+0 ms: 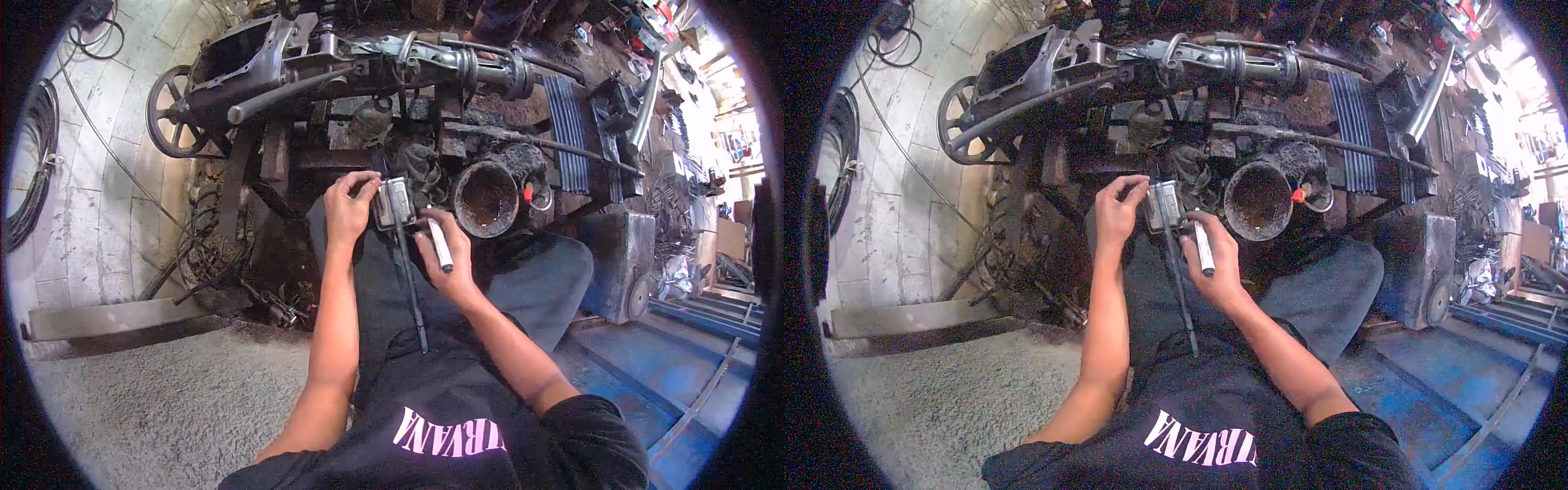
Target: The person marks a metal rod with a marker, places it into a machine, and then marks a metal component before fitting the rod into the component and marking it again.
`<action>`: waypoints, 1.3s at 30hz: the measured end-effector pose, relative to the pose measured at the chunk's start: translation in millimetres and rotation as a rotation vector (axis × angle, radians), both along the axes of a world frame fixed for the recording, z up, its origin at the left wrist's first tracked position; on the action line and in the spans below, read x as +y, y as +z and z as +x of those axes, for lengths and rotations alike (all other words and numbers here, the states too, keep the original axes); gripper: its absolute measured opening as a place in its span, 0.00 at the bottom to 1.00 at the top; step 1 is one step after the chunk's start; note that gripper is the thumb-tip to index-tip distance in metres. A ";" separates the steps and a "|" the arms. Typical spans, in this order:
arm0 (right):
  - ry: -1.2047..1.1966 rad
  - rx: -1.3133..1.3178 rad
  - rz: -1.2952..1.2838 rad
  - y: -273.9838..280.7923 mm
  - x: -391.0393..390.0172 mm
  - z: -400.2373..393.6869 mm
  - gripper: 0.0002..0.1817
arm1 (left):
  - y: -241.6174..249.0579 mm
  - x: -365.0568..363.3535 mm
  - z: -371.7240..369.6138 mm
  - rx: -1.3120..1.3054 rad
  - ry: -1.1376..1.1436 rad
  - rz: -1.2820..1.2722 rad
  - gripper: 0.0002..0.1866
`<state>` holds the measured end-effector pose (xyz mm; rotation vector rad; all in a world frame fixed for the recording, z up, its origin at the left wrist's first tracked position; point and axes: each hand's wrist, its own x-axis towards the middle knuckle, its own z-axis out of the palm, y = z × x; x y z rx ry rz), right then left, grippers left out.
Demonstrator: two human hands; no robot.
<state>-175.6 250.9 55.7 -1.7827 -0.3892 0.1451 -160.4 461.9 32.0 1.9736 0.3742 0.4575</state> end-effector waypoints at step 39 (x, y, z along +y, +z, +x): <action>0.018 -0.191 -0.088 -15.5 27.6 4.2 0.26 | 8.4 -6.2 -4.4 -0.081 -0.112 0.079 0.08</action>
